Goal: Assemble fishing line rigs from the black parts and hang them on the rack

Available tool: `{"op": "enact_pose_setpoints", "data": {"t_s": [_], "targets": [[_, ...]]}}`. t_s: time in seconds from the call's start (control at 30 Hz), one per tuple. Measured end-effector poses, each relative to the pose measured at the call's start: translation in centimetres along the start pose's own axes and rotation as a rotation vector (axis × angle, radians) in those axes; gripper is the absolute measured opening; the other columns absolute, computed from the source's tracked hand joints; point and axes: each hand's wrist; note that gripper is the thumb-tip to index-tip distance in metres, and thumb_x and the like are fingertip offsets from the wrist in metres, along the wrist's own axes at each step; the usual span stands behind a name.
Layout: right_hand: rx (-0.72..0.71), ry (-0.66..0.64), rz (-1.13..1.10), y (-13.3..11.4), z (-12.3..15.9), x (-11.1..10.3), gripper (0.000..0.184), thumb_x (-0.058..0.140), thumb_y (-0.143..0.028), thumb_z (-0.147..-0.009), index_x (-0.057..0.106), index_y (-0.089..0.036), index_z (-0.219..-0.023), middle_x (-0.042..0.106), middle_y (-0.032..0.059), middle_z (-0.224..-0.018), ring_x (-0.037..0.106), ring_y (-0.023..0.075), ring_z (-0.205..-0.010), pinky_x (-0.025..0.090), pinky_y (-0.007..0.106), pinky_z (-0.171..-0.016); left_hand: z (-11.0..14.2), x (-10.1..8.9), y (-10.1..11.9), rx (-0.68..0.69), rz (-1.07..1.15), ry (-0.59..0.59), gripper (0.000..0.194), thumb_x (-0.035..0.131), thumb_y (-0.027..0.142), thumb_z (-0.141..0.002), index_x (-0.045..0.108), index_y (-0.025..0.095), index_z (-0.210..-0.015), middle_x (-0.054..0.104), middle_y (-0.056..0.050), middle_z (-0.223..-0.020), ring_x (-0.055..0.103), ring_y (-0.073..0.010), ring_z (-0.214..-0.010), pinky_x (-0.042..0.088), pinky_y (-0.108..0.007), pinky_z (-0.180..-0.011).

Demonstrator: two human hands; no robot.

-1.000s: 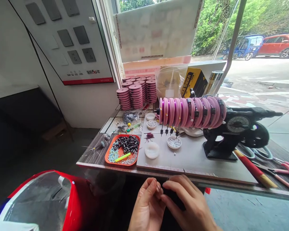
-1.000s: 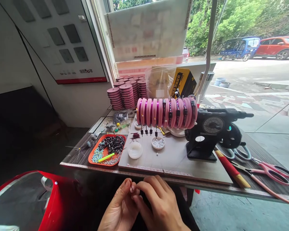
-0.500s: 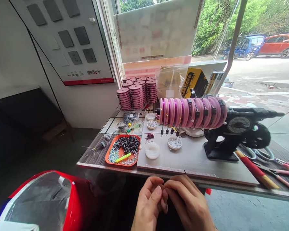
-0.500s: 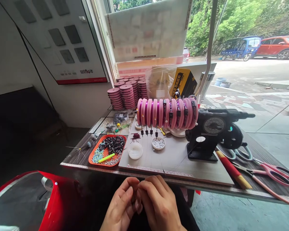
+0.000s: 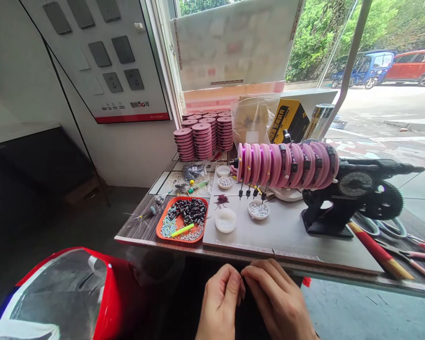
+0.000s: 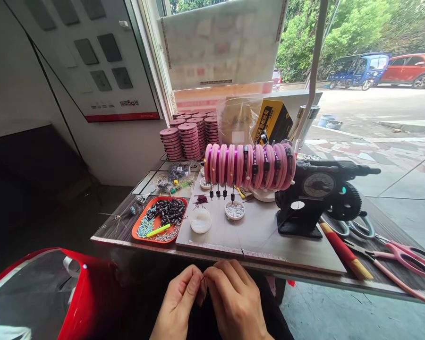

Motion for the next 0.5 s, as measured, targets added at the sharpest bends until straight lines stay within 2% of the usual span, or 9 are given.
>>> {"op": "enact_pose_setpoints", "data": {"t_s": [0.2, 0.5], "targets": [[0.016, -0.015, 0.033, 0.4, 0.7, 0.9, 0.021, 0.035, -0.014, -0.094, 0.053, -0.019, -0.083, 0.059, 0.0028, -0.073, 0.052, 0.0151, -0.064, 0.041, 0.026, -0.058, -0.1, -0.3, 0.1, 0.030, -0.069, 0.021, 0.040, 0.042, 0.050, -0.086, 0.040, 0.021, -0.059, 0.036, 0.004, -0.057, 0.033, -0.0138, -0.055, 0.028, -0.027, -0.054], [-0.123, -0.096, 0.215, 0.1, -0.4, 0.0, 0.033, 0.029, -0.018, -0.098, 0.052, -0.018, -0.075, 0.056, 0.0012, -0.065, 0.048, 0.0151, -0.058, 0.035, 0.027, -0.056, 0.1, -0.6, 1.0, 0.055, -0.291, 0.068, 0.035, 0.042, 0.040, -0.088, 0.040, 0.021, -0.059, 0.040, 0.004, -0.058, 0.036, -0.0139, -0.057, 0.027, -0.026, -0.056]]}}
Point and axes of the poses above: each hand's wrist, its own z-axis away from the middle knuckle, its own x-axis out of the palm, y = z × x
